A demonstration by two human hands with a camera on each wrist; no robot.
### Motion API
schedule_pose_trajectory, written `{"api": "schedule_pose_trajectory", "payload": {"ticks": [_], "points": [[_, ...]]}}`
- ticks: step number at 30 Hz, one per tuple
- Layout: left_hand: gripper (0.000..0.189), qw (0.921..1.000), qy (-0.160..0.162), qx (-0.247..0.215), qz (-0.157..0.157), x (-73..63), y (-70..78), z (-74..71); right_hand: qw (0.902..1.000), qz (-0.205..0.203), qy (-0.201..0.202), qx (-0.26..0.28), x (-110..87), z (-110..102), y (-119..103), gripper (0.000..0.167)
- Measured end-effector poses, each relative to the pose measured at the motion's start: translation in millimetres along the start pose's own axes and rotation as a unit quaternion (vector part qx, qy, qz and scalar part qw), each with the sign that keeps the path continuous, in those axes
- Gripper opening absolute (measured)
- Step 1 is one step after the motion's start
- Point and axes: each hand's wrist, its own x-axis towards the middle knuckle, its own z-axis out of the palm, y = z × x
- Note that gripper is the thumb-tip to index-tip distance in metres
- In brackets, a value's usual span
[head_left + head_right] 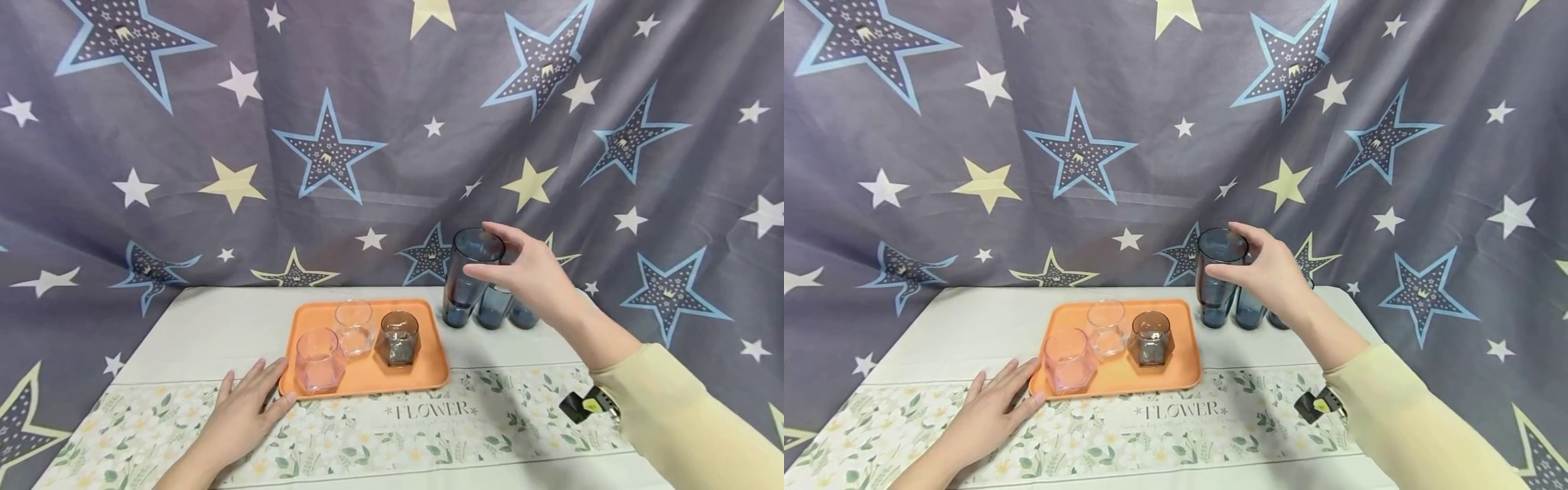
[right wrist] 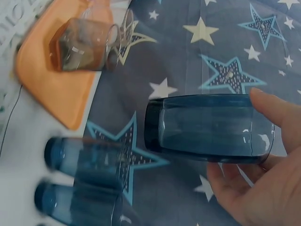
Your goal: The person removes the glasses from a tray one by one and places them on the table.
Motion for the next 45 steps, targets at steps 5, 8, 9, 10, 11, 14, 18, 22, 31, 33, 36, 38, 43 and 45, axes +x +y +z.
{"api": "schedule_pose_trajectory", "payload": {"ticks": [5, 8, 9, 10, 11, 14, 18, 22, 31, 33, 36, 38, 43, 45], "points": [[0.084, 1.0000, 0.002, -0.001, 0.001, -2.0, -0.4, 0.3, 0.9998, 0.019, 0.000, -0.003, -8.5, -16.7, 9.8, 0.095], [0.084, 1.0000, 0.002, 0.002, 0.002, -1.0, -0.2, 0.8, 0.9994, 0.030, 0.005, -0.015, -12.8, -26.4, 16.0, 0.097], [0.084, 1.0000, 0.003, 0.003, 0.002, -0.3, -0.2, 1.0, 0.9992, 0.034, 0.006, -0.018, -14.1, -29.8, 18.2, 0.098], [0.085, 1.0000, 0.003, 0.004, 0.002, 0.0, 0.1, 1.0, 0.9990, 0.037, 0.008, -0.022, -15.3, -33.0, 20.3, 0.099], [0.085, 1.0000, 0.002, 0.004, 0.001, 0.2, 0.2, 0.9, 0.9989, 0.040, 0.010, -0.024, -16.4, -36.0, 22.3, 0.100], [0.086, 1.0000, 0.000, 0.003, -0.001, 0.7, 0.7, 0.3, 0.9982, 0.048, 0.015, -0.033, -20.6, -45.1, 30.0, 0.101], [0.088, 0.9999, -0.008, 0.003, -0.007, 1.7, 1.3, -0.2, 0.9975, 0.056, 0.020, -0.039, -26.3, -55.9, 40.9, 0.102], [0.090, 0.9999, -0.012, 0.004, -0.010, 3.1, 1.3, -0.2, 0.9966, 0.061, 0.028, -0.048, -29.8, -64.5, 51.5, 0.101], [0.090, 0.9999, -0.013, 0.004, -0.005, 4.2, -1.4, 0.0, 0.9932, 0.073, 0.036, -0.084, -34.5, -78.7, 70.8, 0.103], [0.090, 0.9999, -0.013, 0.005, -0.005, 4.6, -2.1, 0.6, 0.9925, 0.079, 0.034, -0.087, -36.1, -81.7, 74.7, 0.104], [0.088, 0.9999, -0.014, 0.006, -0.005, 5.8, -2.8, 1.5, 0.9917, 0.087, 0.033, -0.089, -38.1, -86.5, 81.0, 0.105], [0.088, 0.9999, -0.015, 0.007, -0.006, 6.7, -3.7, 1.8, 0.9913, 0.090, 0.034, -0.091, -39.1, -89.5, 85.7, 0.105], [0.088, 0.9999, -0.013, 0.009, -0.007, 6.6, -3.8, 1.5, 0.9903, 0.094, 0.039, -0.095, -40.1, -96.3, 100.3, 0.104], [0.089, 0.9999, -0.012, 0.009, -0.005, 6.1, -3.0, 1.5, 0.9897, 0.097, 0.044, -0.095, -40.0, -99.1, 106.4, 0.104]]}}
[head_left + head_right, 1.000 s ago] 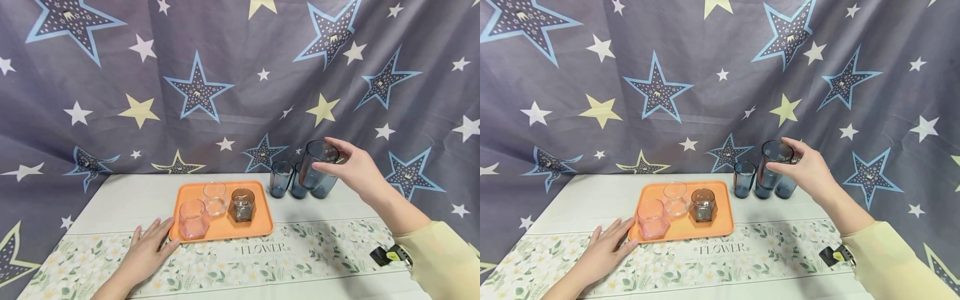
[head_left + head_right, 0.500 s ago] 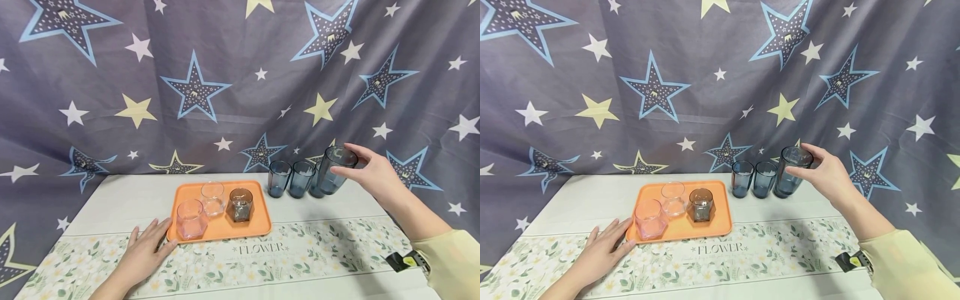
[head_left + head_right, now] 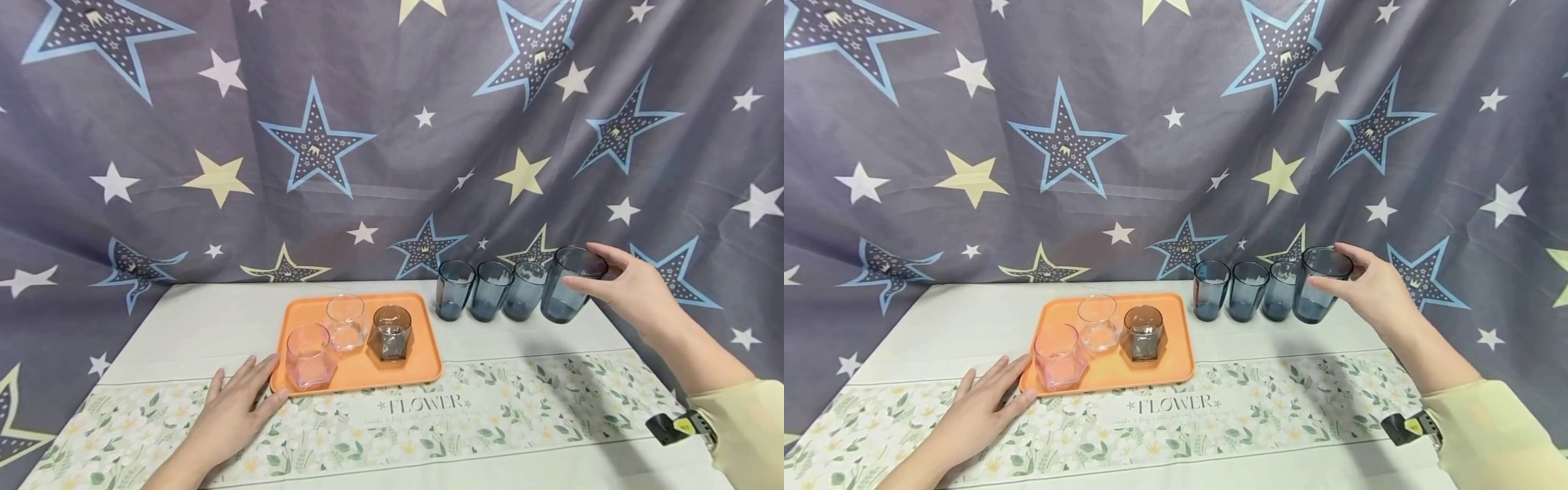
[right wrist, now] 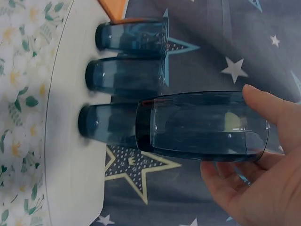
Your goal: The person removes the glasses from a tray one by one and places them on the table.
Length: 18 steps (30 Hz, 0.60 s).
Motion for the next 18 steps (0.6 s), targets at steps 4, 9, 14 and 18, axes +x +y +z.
{"api": "schedule_pose_trajectory", "payload": {"ticks": [4, 9, 14, 18], "points": [[0.091, 1.0000, 0.001, -0.001, 0.000, -0.8, 1.2, -1.2, 0.9999, 0.010, 0.003, 0.008, 3.6, -1.7, 10.4, 0.105], [0.090, 1.0000, 0.001, -0.002, 0.000, -0.7, 2.0, -0.8, 0.9995, 0.024, 0.001, 0.020, 9.4, -1.9, 24.6, 0.107], [0.089, 1.0000, 0.000, -0.004, 0.002, -1.5, 2.5, -0.5, 0.9990, 0.038, 0.009, 0.023, 16.7, -0.3, 40.8, 0.110], [0.089, 1.0000, 0.001, -0.004, -0.001, -1.8, 3.0, -1.4, 0.9985, 0.045, 0.019, 0.025, 25.0, 3.1, 50.7, 0.111]]}}
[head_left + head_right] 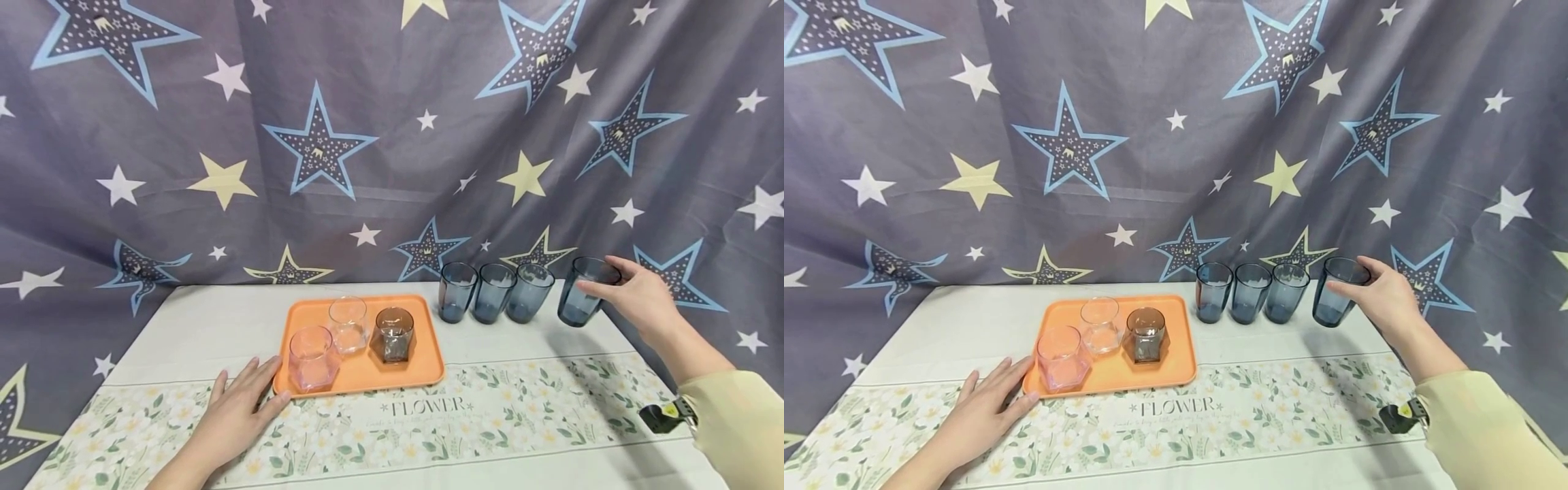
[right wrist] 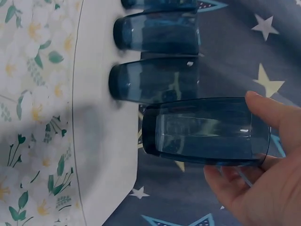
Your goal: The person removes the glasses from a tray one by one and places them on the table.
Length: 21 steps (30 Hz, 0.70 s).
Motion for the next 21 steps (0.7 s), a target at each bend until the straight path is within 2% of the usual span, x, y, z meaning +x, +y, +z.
{"api": "schedule_pose_trajectory", "payload": {"ticks": [11, 21], "points": [[0.091, 1.0000, -0.005, -0.003, -0.008, 0.3, 0.8, -0.7, 0.9988, 0.034, 0.034, -0.012, 24.1, 17.4, 19.0, 0.110], [0.088, 1.0000, 0.003, -0.003, 0.002, -1.1, -0.3, 0.9, 0.9976, 0.037, 0.051, 0.030, 37.5, 36.1, 31.2, 0.105]]}}
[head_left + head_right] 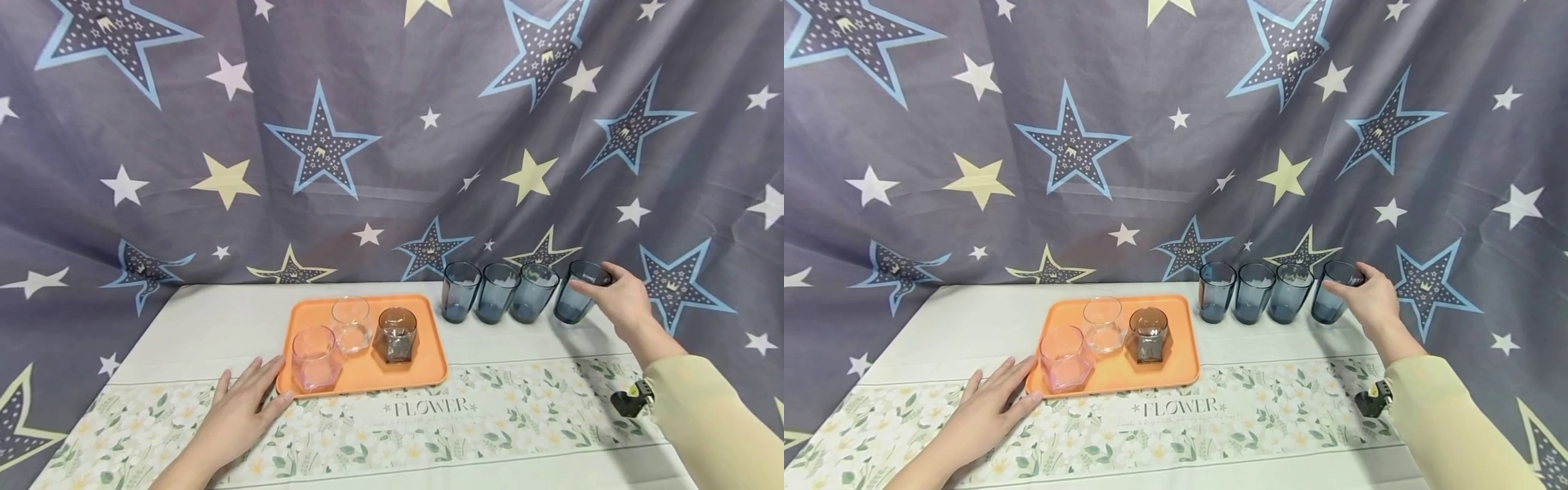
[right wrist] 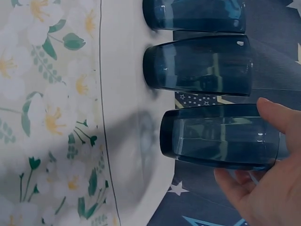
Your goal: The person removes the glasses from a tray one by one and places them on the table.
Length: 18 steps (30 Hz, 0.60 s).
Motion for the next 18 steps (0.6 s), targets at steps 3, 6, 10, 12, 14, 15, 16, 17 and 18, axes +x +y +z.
{"api": "schedule_pose_trajectory", "payload": {"ticks": [3, 6, 10, 12, 14, 15, 16, 17, 18], "points": [[0.086, 1.0000, 0.004, 0.000, 0.003, -0.3, -0.4, -0.7, 1.0000, 0.006, 0.003, 0.001, 3.7, 4.8, 3.2, 0.106], [0.085, 1.0000, 0.006, -0.001, 0.004, -1.2, -0.3, -0.4, 0.9998, 0.020, 0.004, -0.001, 6.5, 8.3, 6.3, 0.107], [0.086, 1.0000, 0.007, 0.001, 0.005, -0.2, -1.0, 0.8, 0.9995, 0.032, 0.003, 0.000, 9.4, 11.8, 9.2, 0.108], [0.086, 1.0000, 0.006, 0.000, 0.004, 0.2, -1.1, 0.8, 0.9994, 0.033, 0.004, 0.001, 10.4, 13.3, 9.7, 0.107], [0.087, 1.0000, 0.005, -0.001, 0.004, 0.2, -1.0, 0.7, 0.9994, 0.033, 0.005, -0.001, 10.8, 14.8, 10.1, 0.107], [0.086, 1.0000, 0.005, -0.002, 0.004, -0.2, -0.9, 0.4, 0.9994, 0.034, 0.005, 0.000, 11.1, 15.6, 10.4, 0.107], [0.086, 1.0000, 0.005, -0.002, 0.003, -0.6, -0.8, 0.1, 0.9994, 0.033, 0.005, -0.001, 11.1, 16.4, 10.5, 0.106], [0.085, 1.0000, 0.005, -0.003, 0.003, -1.0, -0.6, -0.2, 0.9995, 0.032, 0.005, -0.001, 11.1, 17.2, 10.7, 0.106], [0.085, 1.0000, 0.005, -0.004, 0.002, -1.4, -0.4, -0.5, 0.9995, 0.030, 0.005, -0.003, 10.9, 17.9, 10.8, 0.106]]}}
